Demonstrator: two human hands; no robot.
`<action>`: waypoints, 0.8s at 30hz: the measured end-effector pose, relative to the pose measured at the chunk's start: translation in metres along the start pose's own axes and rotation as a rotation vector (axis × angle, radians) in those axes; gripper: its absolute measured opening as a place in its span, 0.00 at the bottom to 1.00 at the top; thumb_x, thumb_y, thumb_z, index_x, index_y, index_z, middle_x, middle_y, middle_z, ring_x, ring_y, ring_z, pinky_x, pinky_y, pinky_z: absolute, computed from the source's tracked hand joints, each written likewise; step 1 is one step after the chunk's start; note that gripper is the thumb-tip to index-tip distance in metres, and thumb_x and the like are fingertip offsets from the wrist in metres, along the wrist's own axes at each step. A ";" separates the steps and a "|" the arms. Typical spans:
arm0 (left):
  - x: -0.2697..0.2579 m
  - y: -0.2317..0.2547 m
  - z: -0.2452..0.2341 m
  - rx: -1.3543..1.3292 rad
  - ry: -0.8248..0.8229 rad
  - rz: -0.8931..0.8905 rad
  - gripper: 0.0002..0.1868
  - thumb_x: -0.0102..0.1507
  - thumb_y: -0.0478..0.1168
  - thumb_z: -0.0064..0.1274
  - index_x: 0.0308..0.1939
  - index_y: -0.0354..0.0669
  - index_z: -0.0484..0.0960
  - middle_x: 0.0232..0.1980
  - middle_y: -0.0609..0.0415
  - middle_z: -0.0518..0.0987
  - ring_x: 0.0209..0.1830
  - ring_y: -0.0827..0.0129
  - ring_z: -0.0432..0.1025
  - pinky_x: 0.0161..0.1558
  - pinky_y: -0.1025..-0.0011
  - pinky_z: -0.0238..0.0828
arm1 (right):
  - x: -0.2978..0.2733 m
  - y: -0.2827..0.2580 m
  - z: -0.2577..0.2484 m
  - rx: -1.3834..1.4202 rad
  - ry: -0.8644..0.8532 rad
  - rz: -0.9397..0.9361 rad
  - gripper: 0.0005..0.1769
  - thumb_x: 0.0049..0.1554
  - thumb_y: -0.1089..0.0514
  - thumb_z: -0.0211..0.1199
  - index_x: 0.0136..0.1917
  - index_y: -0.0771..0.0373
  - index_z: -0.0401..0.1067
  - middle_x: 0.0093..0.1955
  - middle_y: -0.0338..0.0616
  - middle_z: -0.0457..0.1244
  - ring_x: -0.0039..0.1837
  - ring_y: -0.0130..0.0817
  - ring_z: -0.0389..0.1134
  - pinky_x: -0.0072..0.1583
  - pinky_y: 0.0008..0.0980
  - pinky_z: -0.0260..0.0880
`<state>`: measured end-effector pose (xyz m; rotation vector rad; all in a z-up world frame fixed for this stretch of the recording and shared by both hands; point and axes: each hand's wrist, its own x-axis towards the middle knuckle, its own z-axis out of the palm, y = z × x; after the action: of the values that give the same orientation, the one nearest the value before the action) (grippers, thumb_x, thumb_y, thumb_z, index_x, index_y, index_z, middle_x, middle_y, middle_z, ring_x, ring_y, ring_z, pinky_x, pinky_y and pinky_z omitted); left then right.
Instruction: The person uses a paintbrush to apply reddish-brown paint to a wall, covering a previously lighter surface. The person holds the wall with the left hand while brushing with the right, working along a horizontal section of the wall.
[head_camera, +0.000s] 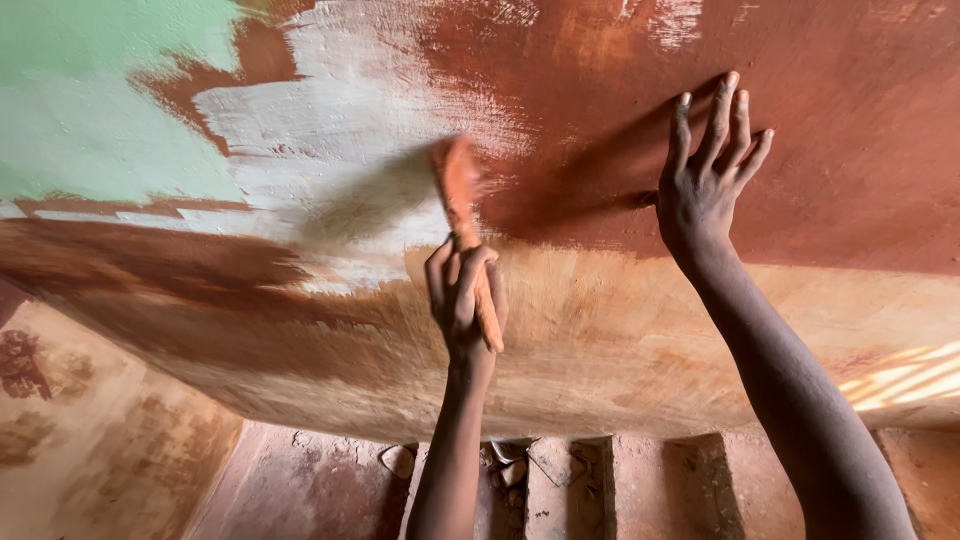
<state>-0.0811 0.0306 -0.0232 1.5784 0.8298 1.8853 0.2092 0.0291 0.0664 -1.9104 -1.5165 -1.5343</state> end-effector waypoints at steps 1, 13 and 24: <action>-0.004 0.001 0.000 0.018 0.007 0.039 0.05 0.70 0.37 0.58 0.50 0.53 0.82 0.53 0.54 0.81 0.43 0.72 0.80 0.41 0.70 0.85 | -0.001 -0.002 0.000 -0.080 0.005 -0.004 0.53 0.57 0.56 0.75 0.85 0.60 0.47 0.87 0.69 0.30 0.87 0.61 0.33 0.78 0.71 0.36; 0.028 0.033 0.032 -0.019 -0.435 0.594 0.05 0.73 0.38 0.57 0.52 0.54 0.81 0.56 0.55 0.75 0.46 0.69 0.77 0.37 0.82 0.82 | -0.006 0.002 0.005 -0.023 -0.034 -0.006 0.52 0.60 0.54 0.76 0.85 0.61 0.47 0.86 0.70 0.30 0.87 0.62 0.33 0.79 0.74 0.35; 0.077 0.052 -0.041 0.142 -0.302 0.190 0.12 0.68 0.40 0.59 0.55 0.51 0.79 0.55 0.46 0.76 0.50 0.62 0.77 0.44 0.72 0.83 | 0.001 -0.003 0.010 -0.003 0.034 0.016 0.44 0.60 0.74 0.60 0.85 0.63 0.47 0.86 0.72 0.31 0.87 0.63 0.35 0.78 0.73 0.38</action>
<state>-0.1357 0.0480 0.0612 2.0301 0.7135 1.6815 0.2119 0.0382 0.0617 -1.8840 -1.4816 -1.5551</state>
